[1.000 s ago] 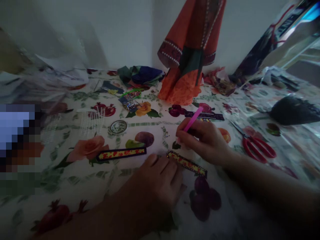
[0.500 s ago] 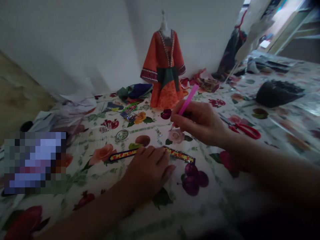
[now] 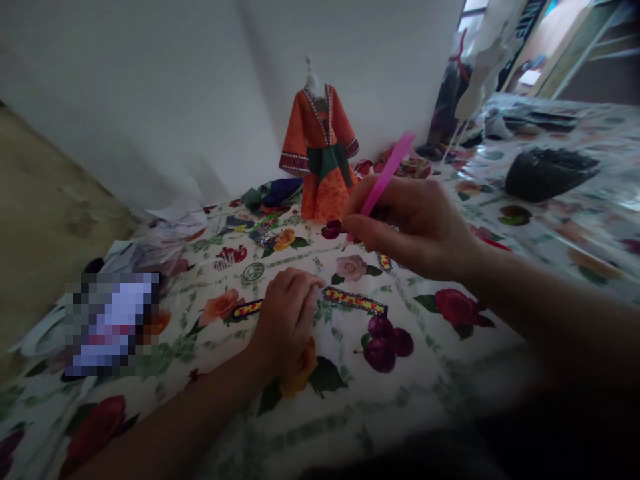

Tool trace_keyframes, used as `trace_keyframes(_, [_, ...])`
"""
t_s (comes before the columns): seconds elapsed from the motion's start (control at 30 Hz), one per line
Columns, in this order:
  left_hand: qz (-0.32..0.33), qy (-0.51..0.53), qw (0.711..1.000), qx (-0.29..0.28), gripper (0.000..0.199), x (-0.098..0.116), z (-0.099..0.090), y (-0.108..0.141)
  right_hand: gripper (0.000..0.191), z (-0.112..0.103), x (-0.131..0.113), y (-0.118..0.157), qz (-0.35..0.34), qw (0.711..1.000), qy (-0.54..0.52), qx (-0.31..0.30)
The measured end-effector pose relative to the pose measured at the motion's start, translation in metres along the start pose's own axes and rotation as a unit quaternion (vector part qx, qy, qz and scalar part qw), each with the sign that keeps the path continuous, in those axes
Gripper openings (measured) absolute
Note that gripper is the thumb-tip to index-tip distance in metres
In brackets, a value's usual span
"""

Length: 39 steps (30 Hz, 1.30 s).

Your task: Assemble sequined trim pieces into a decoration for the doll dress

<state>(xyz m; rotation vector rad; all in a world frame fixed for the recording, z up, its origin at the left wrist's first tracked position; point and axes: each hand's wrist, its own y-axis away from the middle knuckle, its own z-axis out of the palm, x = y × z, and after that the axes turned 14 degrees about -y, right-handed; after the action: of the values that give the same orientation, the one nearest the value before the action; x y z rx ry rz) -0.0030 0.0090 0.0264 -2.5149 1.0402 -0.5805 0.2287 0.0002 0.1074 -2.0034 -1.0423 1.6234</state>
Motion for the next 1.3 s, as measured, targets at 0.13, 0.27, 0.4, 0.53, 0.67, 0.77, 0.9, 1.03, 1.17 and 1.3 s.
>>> trace_keyframes(0.13, [0.011, -0.018, 1.000, -0.003, 0.020, -0.003, 0.002, 0.000, 0.012, -0.002, 0.000, -0.002, -0.011, 1.000, -0.006, 0.000])
trace_keyframes(0.27, [0.040, -0.044, 0.998, -0.008, 0.019, -0.004, 0.003, -0.001, 0.010, -0.002, 0.004, -0.004, -0.015, 1.000, -0.004, -0.006])
trace_keyframes(0.4, [0.141, -0.059, 0.987, -0.044, 0.023, -0.001, 0.005, 0.003, 0.008, -0.002, 0.006, -0.005, -0.023, 1.000, 0.004, -0.011])
trace_keyframes(0.53, [0.191, -0.081, 0.974, -0.096, 0.031, 0.001, 0.009, 0.009, 0.009, -0.005, 0.004, -0.006, -0.016, 1.000, 0.019, -0.015])
trace_keyframes(0.67, [0.199, -0.092, 0.969, -0.112, 0.033, 0.002, 0.009, 0.009, 0.012, -0.010, 0.003, -0.008, 0.004, 0.999, 0.030, -0.023])
trace_keyframes(0.77, [0.211, -0.109, 0.966, -0.104, 0.031, 0.005, 0.005, 0.006, 0.013, -0.015, 0.004, -0.010, 0.010, 1.000, 0.013, -0.014])
trace_keyframes(0.9, [0.213, -0.138, 0.964, -0.082, 0.030, 0.007, -0.002, 0.003, 0.013, -0.022, 0.004, -0.013, 0.025, 0.999, -0.030, 0.026])
trace_keyframes(1.03, [0.187, -0.124, 0.973, -0.050, 0.026, 0.006, -0.003, 0.003, 0.010, -0.027, 0.002, -0.013, 0.060, 0.995, -0.052, 0.053])
trace_keyframes(1.17, [0.137, -0.118, 0.982, -0.051, 0.019, 0.002, 0.000, 0.003, 0.008, -0.030, 0.003, -0.014, 0.076, 0.994, -0.042, 0.068])
trace_keyframes(1.3, [0.126, -0.101, 0.986, -0.047, 0.014, 0.000, 0.001, 0.002, 0.010, -0.033, 0.005, -0.014, 0.081, 0.993, -0.043, 0.072])
